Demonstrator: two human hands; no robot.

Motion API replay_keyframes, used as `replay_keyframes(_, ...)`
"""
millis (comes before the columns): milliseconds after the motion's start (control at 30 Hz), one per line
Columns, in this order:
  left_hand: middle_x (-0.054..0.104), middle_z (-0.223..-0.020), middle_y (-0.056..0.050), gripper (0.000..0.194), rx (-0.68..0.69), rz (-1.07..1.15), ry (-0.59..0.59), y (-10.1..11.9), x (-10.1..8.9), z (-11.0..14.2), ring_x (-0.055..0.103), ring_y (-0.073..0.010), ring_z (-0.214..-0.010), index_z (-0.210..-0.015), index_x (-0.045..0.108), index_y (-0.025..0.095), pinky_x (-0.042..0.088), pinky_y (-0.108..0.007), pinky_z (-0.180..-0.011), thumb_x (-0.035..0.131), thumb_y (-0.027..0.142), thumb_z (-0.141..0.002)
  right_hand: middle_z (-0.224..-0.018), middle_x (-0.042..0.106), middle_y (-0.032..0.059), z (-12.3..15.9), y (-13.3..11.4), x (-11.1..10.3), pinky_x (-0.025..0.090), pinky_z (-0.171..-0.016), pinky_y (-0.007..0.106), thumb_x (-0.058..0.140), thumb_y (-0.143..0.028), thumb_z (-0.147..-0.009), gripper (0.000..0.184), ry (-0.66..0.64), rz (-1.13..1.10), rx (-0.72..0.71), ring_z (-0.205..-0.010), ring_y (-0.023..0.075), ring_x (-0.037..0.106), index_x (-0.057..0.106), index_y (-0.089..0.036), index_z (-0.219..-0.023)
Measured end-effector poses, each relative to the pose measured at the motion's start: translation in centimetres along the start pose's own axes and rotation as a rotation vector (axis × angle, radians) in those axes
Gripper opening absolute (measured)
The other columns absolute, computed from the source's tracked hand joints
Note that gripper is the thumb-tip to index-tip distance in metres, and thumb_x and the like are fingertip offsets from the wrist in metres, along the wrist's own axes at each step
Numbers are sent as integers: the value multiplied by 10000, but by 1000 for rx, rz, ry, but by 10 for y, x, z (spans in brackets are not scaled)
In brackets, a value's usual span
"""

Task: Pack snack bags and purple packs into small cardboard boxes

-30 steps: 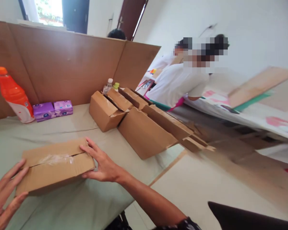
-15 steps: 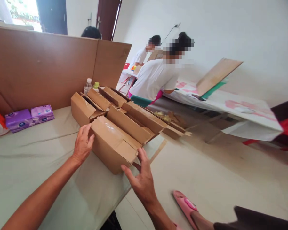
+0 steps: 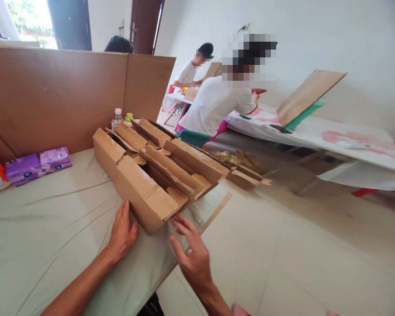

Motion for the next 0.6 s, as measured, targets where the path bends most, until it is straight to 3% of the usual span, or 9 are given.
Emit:
replay_keyframes(67, 467, -1548, -204, 728, 26, -15, -19, 4, -1, 6, 450, -343, -1446, -1559, 335, 143, 371, -598, -1204, 535, 177, -859, -1235, 704, 102, -26, -14, -22, 576, -991, 445, 588, -185, -971, 231, 58, 41, -84, -1161, 245, 676, 683, -236, -1176)
replay_keyframes(133, 419, -1586, -199, 738, 52, -28, -24, 9, -2, 11, 401, -346, -1481, -1573, 309, 159, 351, -599, -1214, 565, 236, -884, -1241, 711, 104, -58, -28, -29, 563, -997, 433, 577, -220, -982, 254, 11, 54, -120, -1153, 242, 679, 664, -233, -1220)
replay_keyframes(233, 326, -1632, -226, 864, 76, -45, -10, 15, -3, 13, 336, -369, -1515, -1607, 208, 155, 332, -605, -1218, 631, 433, -907, -1247, 716, 147, -96, -49, -13, 557, -969, 475, 564, -330, -983, 355, -229, 124, -176, -1132, 289, 682, 640, -180, -1296)
replay_keyframes(333, 373, -1595, -263, 1011, 84, -62, -7, 16, -1, 10, 391, -412, -1476, -1608, 191, 141, 364, -634, -1181, 666, 621, -856, -1140, 751, 164, -110, -66, 4, 540, -932, 527, 543, -358, -969, 412, -424, 155, -235, -1026, 321, 696, 656, -139, -1300)
replay_keyframes(500, 392, -1582, -269, 994, 67, -84, -13, 12, 2, 7, 406, -422, -1463, -1601, 219, 137, 365, -639, -1172, 623, 672, -867, -1086, 768, 73, -122, -75, 6, 560, -890, 354, 399, -361, -1033, 402, -743, -111, -83, -972, 216, 712, 692, -204, -1259)
replay_keyframes(600, 387, -1585, -270, 923, 55, -102, -38, 11, 3, 7, 393, -418, -1472, -1602, 216, 132, 338, -651, -1182, 585, 617, -909, -994, 766, 34, -140, -72, 20, 563, -857, 294, 392, -236, -1009, 363, -956, -128, -67, -916, 177, 720, 728, -198, -1141)
Point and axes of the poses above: each hand's wrist, its own z-axis away from the middle knuckle, its own x-axis out of the palm, y = z × x, the point moved 6 cm from there along -z, towards the middle knuckle
